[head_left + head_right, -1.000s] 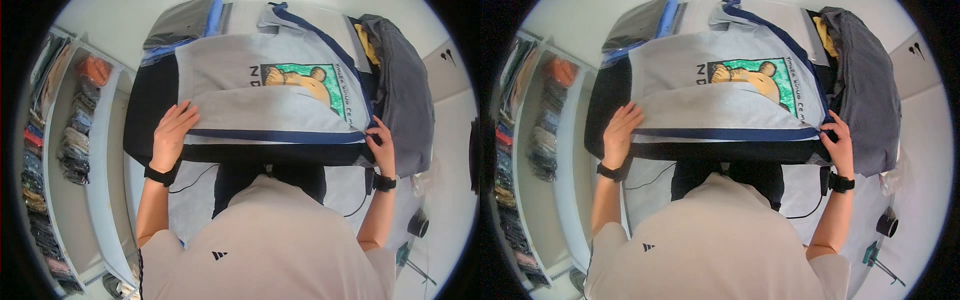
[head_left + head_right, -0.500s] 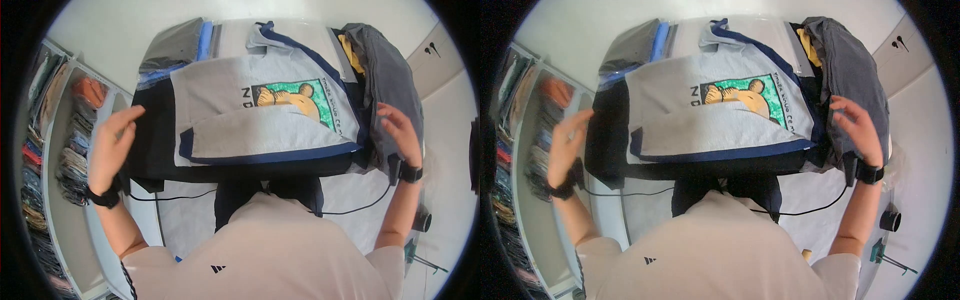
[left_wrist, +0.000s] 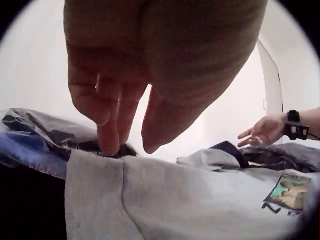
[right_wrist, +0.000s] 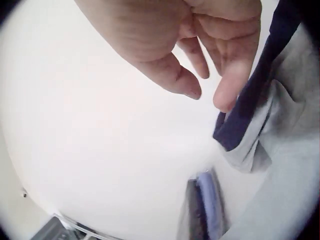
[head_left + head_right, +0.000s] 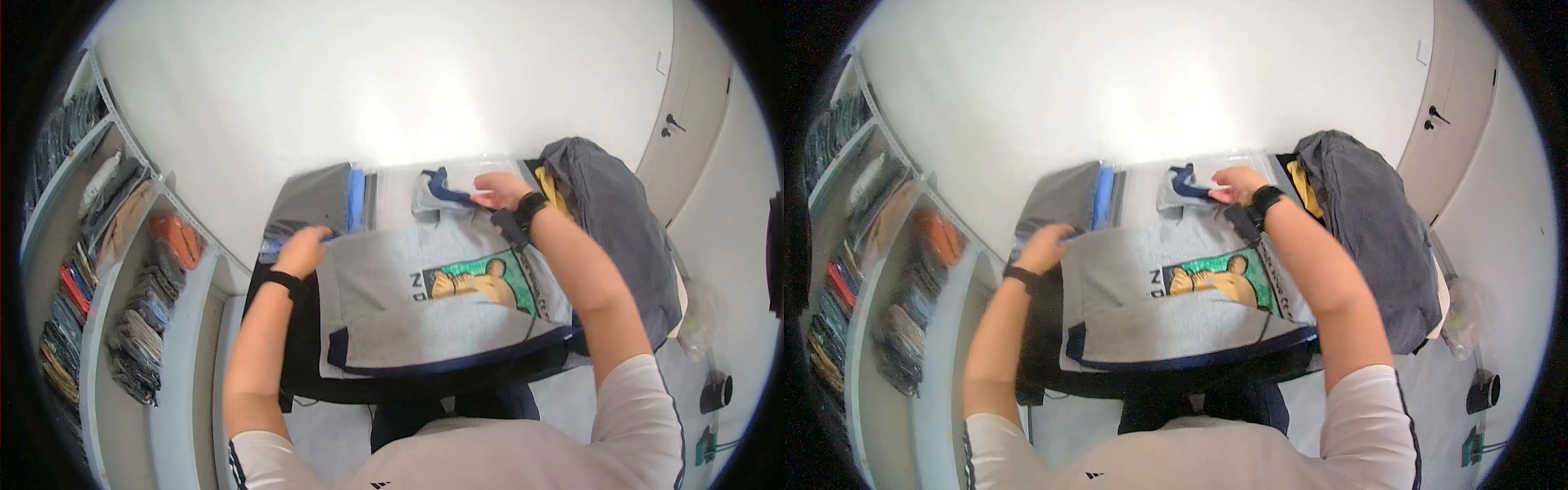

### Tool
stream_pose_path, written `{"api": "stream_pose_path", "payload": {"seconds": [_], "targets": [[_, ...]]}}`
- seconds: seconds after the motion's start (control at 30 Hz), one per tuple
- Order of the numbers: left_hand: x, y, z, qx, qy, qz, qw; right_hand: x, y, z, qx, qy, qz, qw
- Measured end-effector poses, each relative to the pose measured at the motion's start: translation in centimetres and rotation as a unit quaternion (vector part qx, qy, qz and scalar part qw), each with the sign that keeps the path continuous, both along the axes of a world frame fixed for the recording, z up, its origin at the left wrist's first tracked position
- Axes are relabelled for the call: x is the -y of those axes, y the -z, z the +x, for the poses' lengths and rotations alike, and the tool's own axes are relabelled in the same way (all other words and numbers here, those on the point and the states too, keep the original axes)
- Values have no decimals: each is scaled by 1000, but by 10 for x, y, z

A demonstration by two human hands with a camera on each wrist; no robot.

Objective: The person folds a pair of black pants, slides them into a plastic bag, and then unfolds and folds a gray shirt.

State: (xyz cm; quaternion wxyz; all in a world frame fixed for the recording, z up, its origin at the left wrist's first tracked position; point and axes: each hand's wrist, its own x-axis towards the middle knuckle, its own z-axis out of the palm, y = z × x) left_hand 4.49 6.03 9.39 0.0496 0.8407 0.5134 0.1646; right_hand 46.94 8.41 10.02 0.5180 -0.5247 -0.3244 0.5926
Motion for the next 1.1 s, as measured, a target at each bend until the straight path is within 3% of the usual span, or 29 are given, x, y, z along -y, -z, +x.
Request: {"api": "stream_pose_path", "payload": {"seconds": [0.03,0.07,0.1,0.17,0.27,0.3,0.37,0.47,0.53,0.7,0.73,0.83,0.9,1.03,1.1], "targets": [[-2,7,5,-9,-9,13,1000,-61,70,39,188,-166,218,943],[-6,14,6,-22,-2,16,1000,-54,53,15,81,-121,85,986],[-8,19,11,-33,-9,10,999,-40,34,-10,75,-26,-17,997],[-18,33,11,-69,-9,40,997,-41,39,-30,224,-22,-27,974],[-12,32,19,-65,-35,-8,997,-52,57,-40,278,14,-28,960],[-11,33,19,-64,-35,-14,997,-55,64,-40,280,11,-34,959],[-14,33,18,-101,-33,-21,994,-61,73,-38,141,117,-7,983],[-9,30,11,-72,9,14,997,-40,58,-24,52,129,134,981],[7,15,7,-41,44,31,998,-13,35,-13,-44,69,183,980],[62,-9,-7,-27,129,-7,991,88,-11,30,-26,-142,147,979],[76,2,-10,-34,142,-27,989,123,-11,55,43,-271,107,956],[96,13,-20,-45,163,-66,983,157,-7,75,207,-442,6,873],[93,16,-22,-42,152,-179,971,169,-20,53,235,-391,-89,886],[90,1,-15,-1,189,-82,978,154,21,42,278,-250,-168,912],[95,-13,0,29,202,-76,976,153,18,23,297,-235,-174,909]]}}
